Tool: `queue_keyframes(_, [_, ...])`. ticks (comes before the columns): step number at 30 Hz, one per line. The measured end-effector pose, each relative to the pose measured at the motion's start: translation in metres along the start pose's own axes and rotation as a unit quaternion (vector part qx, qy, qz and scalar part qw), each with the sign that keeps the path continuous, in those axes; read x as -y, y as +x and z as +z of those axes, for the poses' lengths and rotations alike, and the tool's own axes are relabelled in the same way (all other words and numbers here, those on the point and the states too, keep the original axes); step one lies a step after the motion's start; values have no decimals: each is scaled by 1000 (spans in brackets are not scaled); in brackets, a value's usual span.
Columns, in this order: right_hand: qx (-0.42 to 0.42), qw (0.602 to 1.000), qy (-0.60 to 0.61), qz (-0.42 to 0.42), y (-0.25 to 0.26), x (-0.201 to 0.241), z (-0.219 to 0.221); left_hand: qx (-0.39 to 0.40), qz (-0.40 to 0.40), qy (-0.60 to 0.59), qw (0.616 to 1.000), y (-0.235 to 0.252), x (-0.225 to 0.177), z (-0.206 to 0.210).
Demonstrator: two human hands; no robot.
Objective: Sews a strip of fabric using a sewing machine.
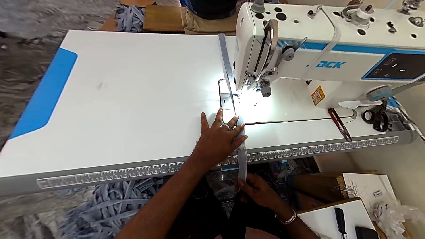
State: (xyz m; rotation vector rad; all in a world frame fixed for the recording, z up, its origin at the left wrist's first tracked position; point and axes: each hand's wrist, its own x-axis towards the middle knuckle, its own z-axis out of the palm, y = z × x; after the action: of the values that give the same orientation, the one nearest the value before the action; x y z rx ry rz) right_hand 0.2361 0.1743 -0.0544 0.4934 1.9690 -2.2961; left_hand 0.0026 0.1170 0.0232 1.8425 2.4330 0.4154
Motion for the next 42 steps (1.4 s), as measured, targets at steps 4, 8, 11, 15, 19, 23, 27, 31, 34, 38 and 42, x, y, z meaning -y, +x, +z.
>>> queue_keyframes(4, [7, 999, -7, 30, -2, 1, 2, 15, -25, 10, 1000, 5, 1, -4])
queue_keyframes(8, [10, 999, -10, 50, -2, 4, 4, 26, -49, 27, 998, 22, 7, -6])
queue_keyframes(11, [12, 998, -9, 53, -1, 3, 4, 20, -73, 30, 997, 39, 17, -6])
queue_keyframes(15, [65, 985, -152, 56, -8, 15, -11, 35, -107, 38, 993, 59, 28, -11])
queue_keyframes(19, [-17, 921, -385, 61, -36, 94, -65, 32, -112, 40, 992, 70, 31, -16])
queue_keyframes(23, [-355, 795, -492, -8, -59, 170, -131, 36, -115, 45, 992, 73, 29, -14])
queue_keyframes(27, [-366, 673, -628, 135, -33, 160, -192, 41, -114, 53, 991, 78, 25, -16])
queue_keyframes(31, [-388, 691, -600, 112, -40, 175, -190, 62, -117, 65, 989, 79, 22, -21])
queue_keyframes(34, [-384, 769, -511, 0, -57, 167, -142, 39, -127, 54, 990, 80, 25, -17])
queue_keyframes(38, [-56, 936, -344, 54, -32, 89, -65, 9, -144, 40, 989, 84, 27, -9])
queue_keyframes(42, [-7, 992, -122, 14, 18, 25, -13, -16, -97, 7, 995, 55, 15, -7])
